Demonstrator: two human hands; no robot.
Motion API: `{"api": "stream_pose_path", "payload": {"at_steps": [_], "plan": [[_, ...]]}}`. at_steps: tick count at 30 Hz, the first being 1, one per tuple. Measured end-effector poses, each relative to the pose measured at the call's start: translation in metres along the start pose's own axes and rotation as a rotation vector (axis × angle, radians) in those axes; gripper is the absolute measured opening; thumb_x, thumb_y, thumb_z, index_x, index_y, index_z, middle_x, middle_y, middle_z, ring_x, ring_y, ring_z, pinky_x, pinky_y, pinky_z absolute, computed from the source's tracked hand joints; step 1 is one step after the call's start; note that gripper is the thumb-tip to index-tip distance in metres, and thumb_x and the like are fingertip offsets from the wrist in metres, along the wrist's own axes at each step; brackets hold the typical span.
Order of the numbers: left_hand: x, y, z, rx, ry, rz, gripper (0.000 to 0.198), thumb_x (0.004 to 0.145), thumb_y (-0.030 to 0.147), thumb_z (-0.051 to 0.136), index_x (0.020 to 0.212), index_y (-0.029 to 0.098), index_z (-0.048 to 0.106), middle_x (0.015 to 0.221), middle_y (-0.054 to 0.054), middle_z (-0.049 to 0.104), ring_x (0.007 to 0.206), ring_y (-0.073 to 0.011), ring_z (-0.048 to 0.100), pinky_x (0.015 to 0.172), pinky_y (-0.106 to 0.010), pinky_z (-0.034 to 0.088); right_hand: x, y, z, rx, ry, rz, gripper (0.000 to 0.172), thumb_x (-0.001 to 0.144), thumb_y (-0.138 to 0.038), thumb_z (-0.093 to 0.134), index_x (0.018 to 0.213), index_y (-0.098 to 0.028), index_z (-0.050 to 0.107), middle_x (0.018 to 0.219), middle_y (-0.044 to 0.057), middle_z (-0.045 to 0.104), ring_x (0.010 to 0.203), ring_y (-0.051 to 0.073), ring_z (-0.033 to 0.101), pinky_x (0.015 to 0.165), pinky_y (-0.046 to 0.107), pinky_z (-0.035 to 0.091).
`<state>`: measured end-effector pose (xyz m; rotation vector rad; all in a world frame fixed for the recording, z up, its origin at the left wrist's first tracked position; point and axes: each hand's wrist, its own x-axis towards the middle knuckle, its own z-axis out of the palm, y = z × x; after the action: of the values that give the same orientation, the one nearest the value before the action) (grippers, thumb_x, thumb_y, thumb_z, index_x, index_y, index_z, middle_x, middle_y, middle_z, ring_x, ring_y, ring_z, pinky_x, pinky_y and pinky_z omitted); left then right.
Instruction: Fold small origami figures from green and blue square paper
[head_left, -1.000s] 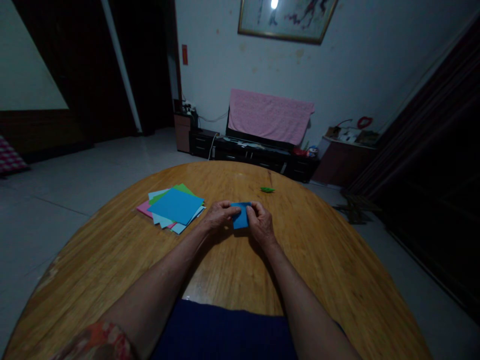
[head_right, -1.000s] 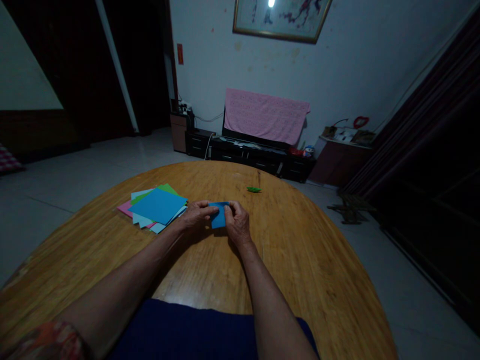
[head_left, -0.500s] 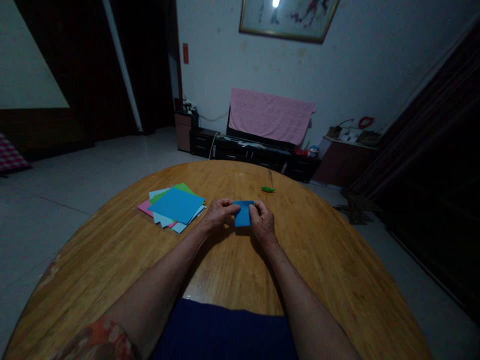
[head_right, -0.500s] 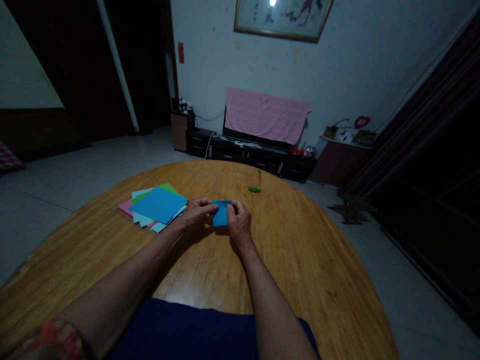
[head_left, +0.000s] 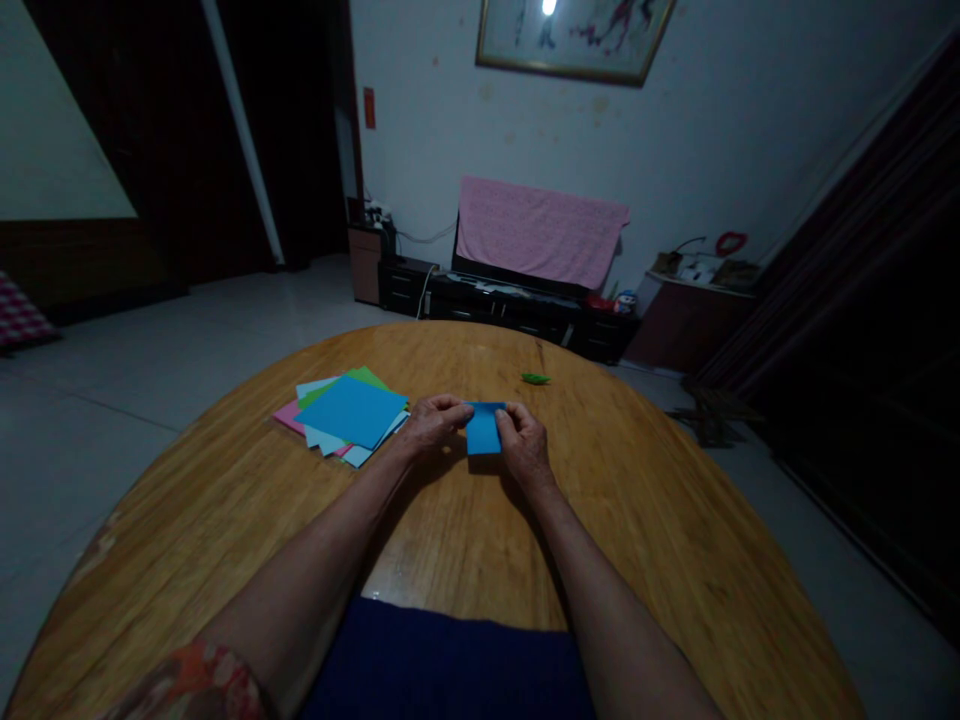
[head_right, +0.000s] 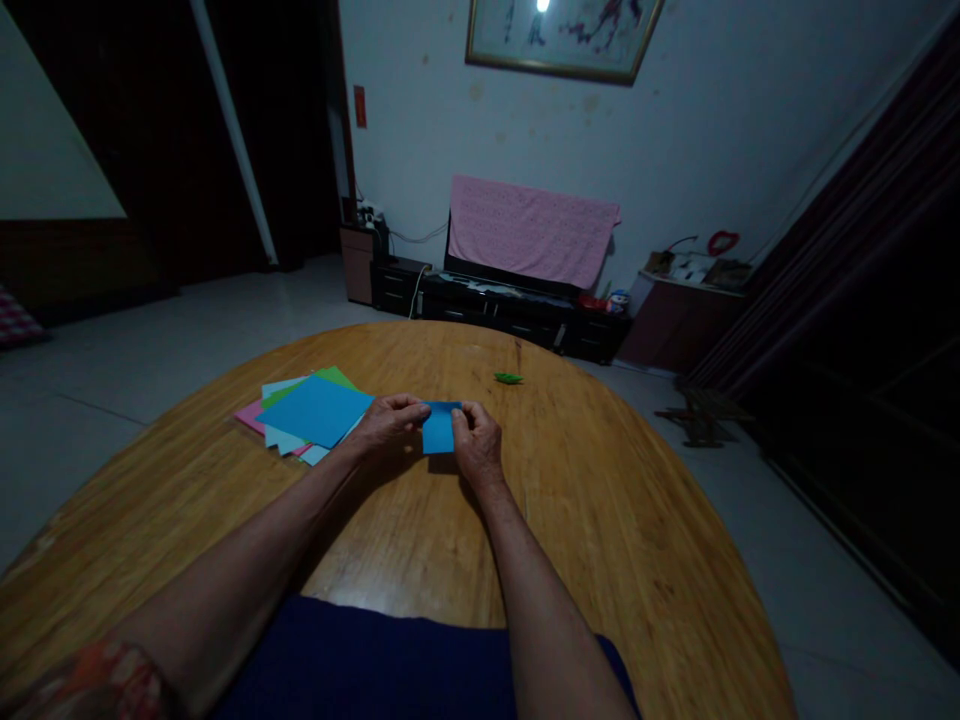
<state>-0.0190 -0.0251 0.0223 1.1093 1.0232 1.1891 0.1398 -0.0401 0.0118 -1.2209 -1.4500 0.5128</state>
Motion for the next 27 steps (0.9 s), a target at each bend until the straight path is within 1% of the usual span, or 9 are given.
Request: {"api": "stream_pose_path", "payload": {"at_steps": [4,7,9,12,14,15,21,24,27], "plan": [[0.0,0.004,-0.002,0.044,-0.005,0.035,0.022,0.059,0.033,0.072,0.061,0.016,0.059,0.055,0.003,0.05,0.048,-0.0081,0.044,0.046,-0.021,0.032,-0.001,-0.001,0.0,0.001,-0.004,0.017,0.031,0.078,-0.044,0.05,0.083,-0.016,0.063,0.075,0.004,0.064,0.069,0.018,0.056,0.065,0.028,0.044],[0.002,0.001,-0.003,0.05,-0.011,0.063,0.023,0.06,0.034,0.072,0.061,0.016,0.058,0.056,0.003,0.051,0.049,-0.008,0.045,0.048,-0.021,0.034,-0.001,-0.003,0.0,0.017,0.001,0.027,0.03,0.078,-0.043,0.051,0.083,-0.016,0.063,0.074,0.004,0.064,0.069,0.018,0.056,0.065,0.029,0.044],[0.002,-0.003,-0.003,0.029,-0.045,0.029,0.025,0.062,0.036,0.073,0.063,0.016,0.058,0.055,0.003,0.05,0.047,-0.0078,0.044,0.047,-0.021,0.033,-0.001,-0.003,-0.001,0.031,0.011,0.035,0.03,0.078,-0.043,0.051,0.083,-0.016,0.063,0.075,0.004,0.063,0.069,0.018,0.056,0.066,0.029,0.044],[-0.001,-0.01,-0.001,-0.054,-0.141,-0.078,0.029,0.064,0.04,0.073,0.063,0.017,0.053,0.051,0.004,0.047,0.043,-0.0078,0.042,0.043,-0.021,0.032,0.0,-0.001,-0.001,0.044,0.04,0.038,0.03,0.078,-0.044,0.051,0.083,-0.017,0.062,0.074,0.003,0.062,0.07,0.018,0.055,0.066,0.029,0.044],[-0.003,-0.012,0.0,-0.096,-0.193,-0.104,0.033,0.064,0.038,0.073,0.059,0.018,0.048,0.048,0.005,0.044,0.041,-0.0075,0.042,0.042,-0.021,0.032,0.001,0.0,0.0,0.057,0.053,0.029,0.03,0.078,-0.044,0.051,0.083,-0.016,0.062,0.075,0.003,0.062,0.07,0.018,0.055,0.067,0.029,0.044],[-0.003,-0.012,0.0,-0.105,-0.201,-0.103,0.034,0.064,0.037,0.074,0.057,0.018,0.046,0.047,0.005,0.043,0.041,-0.0074,0.042,0.042,-0.021,0.032,0.001,0.001,0.0,0.064,0.054,0.024,0.03,0.078,-0.044,0.052,0.083,-0.016,0.062,0.075,0.003,0.062,0.07,0.018,0.055,0.067,0.028,0.044],[-0.001,-0.008,0.002,-0.049,-0.11,-0.078,0.029,0.063,0.032,0.073,0.058,0.018,0.048,0.048,0.004,0.048,0.038,-0.0075,0.041,0.038,-0.02,0.03,0.002,0.002,0.003,0.103,0.069,0.035,0.03,0.076,-0.044,0.054,0.082,-0.017,0.062,0.073,0.002,0.062,0.07,0.018,0.055,0.066,0.028,0.043],[-0.007,-0.005,0.004,-0.103,-0.177,-0.115,0.03,0.065,0.034,0.073,0.059,0.018,0.047,0.046,0.006,0.044,0.037,-0.0067,0.039,0.039,-0.02,0.029,0.003,0.003,0.002,0.127,0.068,0.047,0.029,0.076,-0.044,0.055,0.082,-0.016,0.062,0.074,0.002,0.061,0.07,0.017,0.055,0.066,0.029,0.043],[-0.015,-0.003,0.008,-0.148,-0.258,-0.149,0.028,0.066,0.036,0.072,0.063,0.016,0.053,0.047,0.006,0.043,0.039,-0.0058,0.039,0.041,-0.019,0.03,0.003,0.001,0.002,0.137,0.062,0.039,0.028,0.076,-0.043,0.055,0.081,-0.017,0.061,0.074,0.002,0.061,0.07,0.017,0.055,0.067,0.028,0.043]]}}
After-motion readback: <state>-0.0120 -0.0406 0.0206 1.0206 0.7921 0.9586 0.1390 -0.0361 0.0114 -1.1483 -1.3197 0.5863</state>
